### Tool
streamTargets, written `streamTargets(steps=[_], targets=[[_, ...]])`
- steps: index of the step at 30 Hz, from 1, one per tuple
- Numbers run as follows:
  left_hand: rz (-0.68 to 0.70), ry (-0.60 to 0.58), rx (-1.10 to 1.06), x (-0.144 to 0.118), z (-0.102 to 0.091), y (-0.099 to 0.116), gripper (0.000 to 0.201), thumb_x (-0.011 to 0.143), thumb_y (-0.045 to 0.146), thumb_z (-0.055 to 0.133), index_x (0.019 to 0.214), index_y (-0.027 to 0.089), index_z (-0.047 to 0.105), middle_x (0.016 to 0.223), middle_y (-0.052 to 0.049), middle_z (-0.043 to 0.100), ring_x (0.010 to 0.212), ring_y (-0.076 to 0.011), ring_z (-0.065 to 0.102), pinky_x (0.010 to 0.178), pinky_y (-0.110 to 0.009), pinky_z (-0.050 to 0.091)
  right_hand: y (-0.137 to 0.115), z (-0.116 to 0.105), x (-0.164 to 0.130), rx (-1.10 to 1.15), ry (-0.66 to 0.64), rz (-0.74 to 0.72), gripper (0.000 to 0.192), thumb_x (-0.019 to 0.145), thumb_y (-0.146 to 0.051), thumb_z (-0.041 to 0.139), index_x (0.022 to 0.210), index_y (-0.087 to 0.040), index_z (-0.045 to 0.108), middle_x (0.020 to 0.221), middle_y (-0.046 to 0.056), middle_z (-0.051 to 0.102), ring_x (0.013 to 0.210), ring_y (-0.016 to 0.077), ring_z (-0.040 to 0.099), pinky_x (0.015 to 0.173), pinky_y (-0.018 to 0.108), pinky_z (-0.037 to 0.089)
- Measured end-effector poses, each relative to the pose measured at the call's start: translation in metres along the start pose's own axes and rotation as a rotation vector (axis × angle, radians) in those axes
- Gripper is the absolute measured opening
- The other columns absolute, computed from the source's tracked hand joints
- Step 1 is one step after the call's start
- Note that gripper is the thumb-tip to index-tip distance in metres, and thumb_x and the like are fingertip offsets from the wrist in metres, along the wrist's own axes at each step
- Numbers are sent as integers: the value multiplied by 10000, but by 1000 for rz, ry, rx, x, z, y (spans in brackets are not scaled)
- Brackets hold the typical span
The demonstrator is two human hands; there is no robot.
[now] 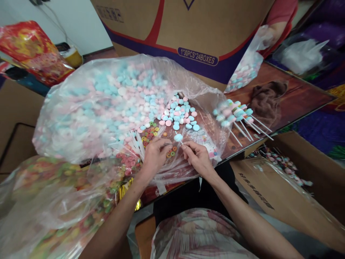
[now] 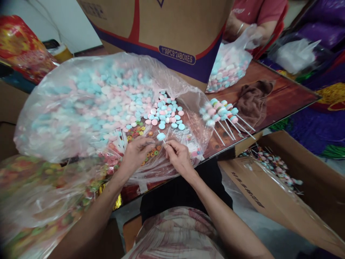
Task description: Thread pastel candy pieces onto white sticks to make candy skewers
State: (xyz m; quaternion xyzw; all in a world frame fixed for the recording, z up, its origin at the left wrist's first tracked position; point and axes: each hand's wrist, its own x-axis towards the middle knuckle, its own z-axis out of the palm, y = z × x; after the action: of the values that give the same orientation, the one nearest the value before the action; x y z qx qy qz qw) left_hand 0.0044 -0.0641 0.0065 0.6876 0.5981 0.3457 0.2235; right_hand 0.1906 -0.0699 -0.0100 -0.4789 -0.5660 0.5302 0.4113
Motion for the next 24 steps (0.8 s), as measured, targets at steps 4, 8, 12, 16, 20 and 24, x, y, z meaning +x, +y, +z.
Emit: streamTargets(steps=[4,8,12,16,20,24], targets=[[108,-132,151,-5,14,12,203,901,146,545,935,206,736,912,-54,650,861,-182,626,789,-302,512,2,0,1,20,8,-5,298,971,-382,543,732,-206,574,620,-28,514,496,99,431,475,232,324],[133,-213,289,-6,14,16,308,901,101,468,1015,206,734,928,-70,606,834,-187,612,776,-307,507,3,1,1,30,-10,-11,304,972,-385,536,732,-203,577,619,-27,513,498,97,436,474,227,331],[36,-143,173,0,8,11,259,826,102,547,939,200,759,875,-64,640,796,-188,615,773,-312,498,4,1,0,52,-15,-28,211,958,-362,543,918,-199,671,649,-24,544,498,96,454,476,224,357],[-292,-4,-410,11,-6,5,142,771,275,718,868,180,758,808,-33,705,709,-150,614,713,-285,497,4,1,0,102,-32,-46,302,956,-361,538,1136,-195,715,652,-26,555,475,93,452,469,229,365],[-510,60,-952,19,-22,3,337,600,344,888,859,168,763,817,-34,728,691,-110,616,658,-228,498,4,2,2,5,-40,-100,322,952,-340,558,1181,-206,740,607,-26,546,521,110,476,510,237,384],[-531,44,-1083,20,-26,2,360,556,293,934,849,162,770,799,-32,724,683,-88,616,636,-195,496,4,3,1,-65,-41,-136,305,951,-325,567,1150,-194,756,615,-17,561,568,126,512,559,249,413]])
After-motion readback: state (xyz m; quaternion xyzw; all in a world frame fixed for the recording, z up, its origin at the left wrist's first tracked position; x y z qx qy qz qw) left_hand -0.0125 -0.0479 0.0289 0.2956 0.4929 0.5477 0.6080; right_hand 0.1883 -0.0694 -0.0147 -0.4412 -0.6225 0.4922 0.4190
